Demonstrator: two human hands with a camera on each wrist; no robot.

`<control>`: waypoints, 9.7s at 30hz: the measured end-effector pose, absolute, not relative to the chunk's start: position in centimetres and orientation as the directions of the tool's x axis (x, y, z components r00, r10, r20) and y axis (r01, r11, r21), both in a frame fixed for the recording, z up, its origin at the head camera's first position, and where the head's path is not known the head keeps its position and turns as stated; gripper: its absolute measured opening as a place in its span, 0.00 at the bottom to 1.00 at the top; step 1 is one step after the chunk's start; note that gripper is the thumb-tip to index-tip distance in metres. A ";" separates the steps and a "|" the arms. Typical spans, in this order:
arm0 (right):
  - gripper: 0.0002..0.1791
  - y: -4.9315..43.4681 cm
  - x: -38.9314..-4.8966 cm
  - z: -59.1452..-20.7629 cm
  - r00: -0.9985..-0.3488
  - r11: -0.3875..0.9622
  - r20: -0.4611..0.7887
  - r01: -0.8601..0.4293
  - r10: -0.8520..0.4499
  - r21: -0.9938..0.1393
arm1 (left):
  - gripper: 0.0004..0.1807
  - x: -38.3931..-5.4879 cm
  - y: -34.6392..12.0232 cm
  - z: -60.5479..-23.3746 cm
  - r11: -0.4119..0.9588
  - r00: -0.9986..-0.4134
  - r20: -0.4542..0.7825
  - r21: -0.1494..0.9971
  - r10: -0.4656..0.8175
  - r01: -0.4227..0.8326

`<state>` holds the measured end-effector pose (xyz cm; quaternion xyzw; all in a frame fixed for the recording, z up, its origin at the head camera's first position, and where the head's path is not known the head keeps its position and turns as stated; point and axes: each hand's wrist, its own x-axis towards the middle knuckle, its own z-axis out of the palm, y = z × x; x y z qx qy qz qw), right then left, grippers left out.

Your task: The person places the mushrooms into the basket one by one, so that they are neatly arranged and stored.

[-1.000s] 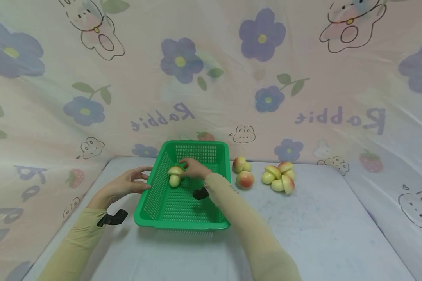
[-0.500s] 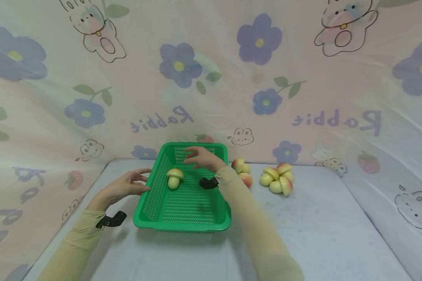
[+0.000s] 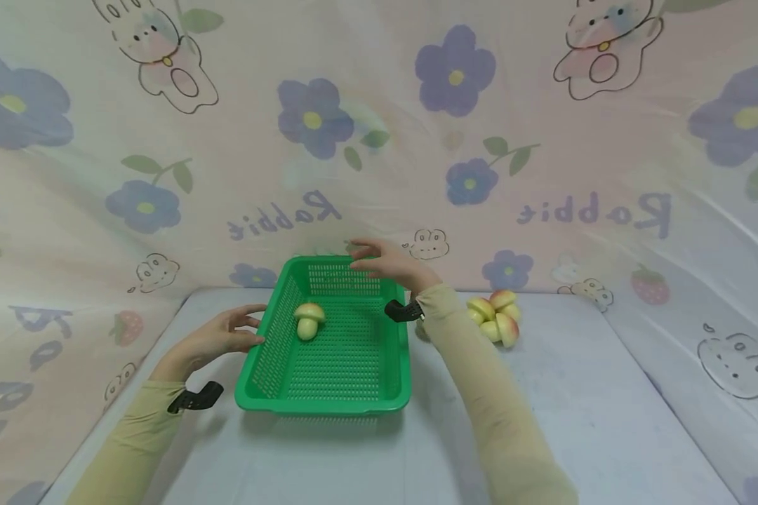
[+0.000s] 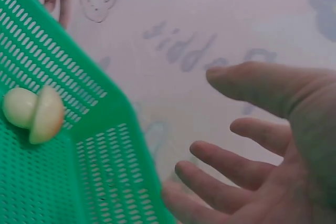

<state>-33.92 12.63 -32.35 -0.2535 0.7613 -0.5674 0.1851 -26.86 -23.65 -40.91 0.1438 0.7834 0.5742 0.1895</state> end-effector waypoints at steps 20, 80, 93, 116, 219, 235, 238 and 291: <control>0.32 21.0 -31.0 -30.3 -0.862 0.222 0.071 -0.207 -0.501 -0.953 | 0.43 -26.6 -24.1 -41.1 0.325 -0.886 -0.130 0.945 0.446 0.024; 0.39 38.7 -25.8 -42.9 -0.988 0.512 -0.095 0.017 -0.125 -0.859 | 0.44 -27.1 -23.8 -40.6 0.317 -0.875 -0.117 0.947 0.470 0.044; 0.41 37.7 -26.5 -44.4 -0.993 0.567 -0.079 0.012 -0.093 -0.824 | 0.42 -26.8 -23.5 -40.8 0.318 -0.885 -0.122 0.947 0.450 0.032; 0.33 36.9 -26.5 -44.9 -0.992 0.542 -0.049 -0.024 -0.120 -0.840 | 0.42 -26.8 -23.5 -41.0 0.320 -0.887 -0.109 0.946 0.448 0.046; 0.25 18.4 -29.1 -34.1 -0.795 0.391 0.189 -0.472 -0.577 -0.790 | 0.43 -27.0 -23.4 -41.3 0.302 -0.897 -0.125 0.953 0.424 0.010; 0.27 14.1 -32.1 -33.9 -0.775 0.490 0.122 -0.505 -0.621 -0.711 | 0.43 -27.0 -23.5 -41.0 0.302 -0.894 -0.143 0.953 0.425 -0.009; 0.27 13.2 -32.4 -34.0 -0.790 0.527 0.103 -0.493 -0.604 -0.692 | 0.43 -26.9 -23.4 -41.0 0.301 -0.895 -0.144 0.953 0.422 -0.011; 0.28 6.8 -34.8 -39.5 -0.740 0.700 -0.211 -0.446 -0.639 -0.557 | 0.42 -27.1 -23.4 -41.2 0.297 -0.895 -0.132 0.955 0.426 0.001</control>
